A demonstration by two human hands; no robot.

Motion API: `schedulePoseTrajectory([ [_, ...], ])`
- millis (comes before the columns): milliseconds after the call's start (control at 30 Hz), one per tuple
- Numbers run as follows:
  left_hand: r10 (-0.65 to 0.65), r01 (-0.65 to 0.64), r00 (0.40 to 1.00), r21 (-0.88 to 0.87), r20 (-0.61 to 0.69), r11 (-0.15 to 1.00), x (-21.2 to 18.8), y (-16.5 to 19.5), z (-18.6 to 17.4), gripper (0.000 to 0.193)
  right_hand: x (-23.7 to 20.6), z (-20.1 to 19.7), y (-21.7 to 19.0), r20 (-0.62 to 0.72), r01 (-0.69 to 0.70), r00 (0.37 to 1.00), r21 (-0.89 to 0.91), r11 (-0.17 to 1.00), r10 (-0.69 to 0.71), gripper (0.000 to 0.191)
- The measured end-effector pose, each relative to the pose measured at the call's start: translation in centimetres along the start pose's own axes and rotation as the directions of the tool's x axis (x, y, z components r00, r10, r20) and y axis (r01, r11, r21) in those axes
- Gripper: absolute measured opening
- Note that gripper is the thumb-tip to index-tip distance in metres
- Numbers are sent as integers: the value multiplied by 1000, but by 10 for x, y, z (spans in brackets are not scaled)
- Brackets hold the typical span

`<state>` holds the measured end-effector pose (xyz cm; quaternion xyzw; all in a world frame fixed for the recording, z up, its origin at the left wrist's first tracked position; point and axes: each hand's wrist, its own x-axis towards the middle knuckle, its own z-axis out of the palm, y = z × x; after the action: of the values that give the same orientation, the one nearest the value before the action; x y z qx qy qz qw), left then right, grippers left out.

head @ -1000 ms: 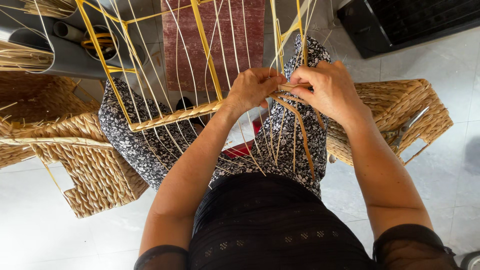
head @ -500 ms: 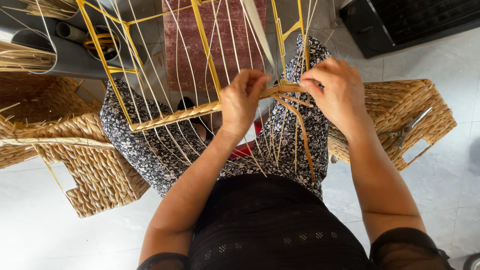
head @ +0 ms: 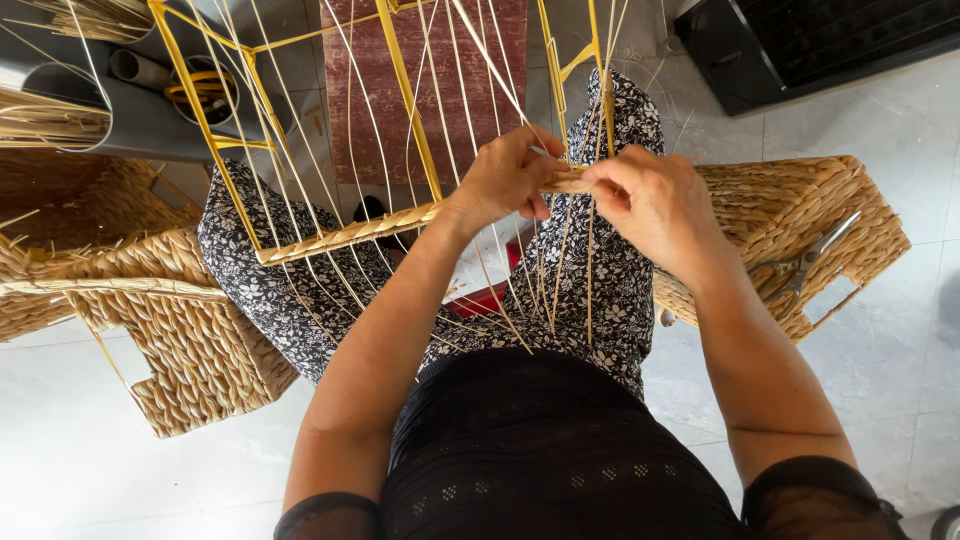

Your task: The person sits on the floor with a yellow rectangular frame across their lap and weaves thin rattan strips around its bars, twisting and tightening the strips by hand. They briefly use scissors to trim a strip, then continue weaving and securing the strips along the frame.

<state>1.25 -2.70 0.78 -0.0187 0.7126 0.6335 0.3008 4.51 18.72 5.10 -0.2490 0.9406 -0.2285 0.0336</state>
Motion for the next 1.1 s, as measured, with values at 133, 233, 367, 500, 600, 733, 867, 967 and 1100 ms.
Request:
schedulePoseTrajectory([
  [133, 82, -78, 997, 288, -2, 954, 5, -7, 12, 18, 21, -9, -2, -39, 38, 998, -95, 995, -42, 8],
  [233, 296, -210, 941, 404, -164, 890, 1, -23, 27, 17, 20, -15, -11, -209, 99, 970, -122, 988, -123, 8],
  [367, 388, -269, 889, 407, -245, 873, 7, -38, 31, 15, 2, -11, -22, -315, 32, 949, 41, 999, -17, 7],
  [500, 424, -347, 875, 308, -234, 886, -4, -40, 30, 14, 5, 7, -14, -84, -138, 988, -82, 987, 131, 8],
  [600, 418, -358, 888, 286, -189, 889, -11, -33, 28, 14, 22, 19, 2, -24, -218, 976, -133, 967, 216, 9],
  [733, 375, -333, 916, 252, -141, 909, -14, -24, 23, 18, 38, 36, 18, -99, -254, 958, 139, 957, 268, 15],
  [867, 228, -201, 968, 230, -100, 952, -12, -18, 19, 20, 37, 54, 32, -225, -82, 950, 483, 872, 215, 14],
  [967, 235, -211, 968, 220, -91, 952, -8, -17, 17, 19, 30, 60, 46, -150, -154, 894, 782, 603, 423, 5],
  [1100, 101, -88, 991, 142, -92, 986, 1, -15, 15, 16, 8, 53, 55, 217, -186, 850, 976, -112, 481, 13],
])
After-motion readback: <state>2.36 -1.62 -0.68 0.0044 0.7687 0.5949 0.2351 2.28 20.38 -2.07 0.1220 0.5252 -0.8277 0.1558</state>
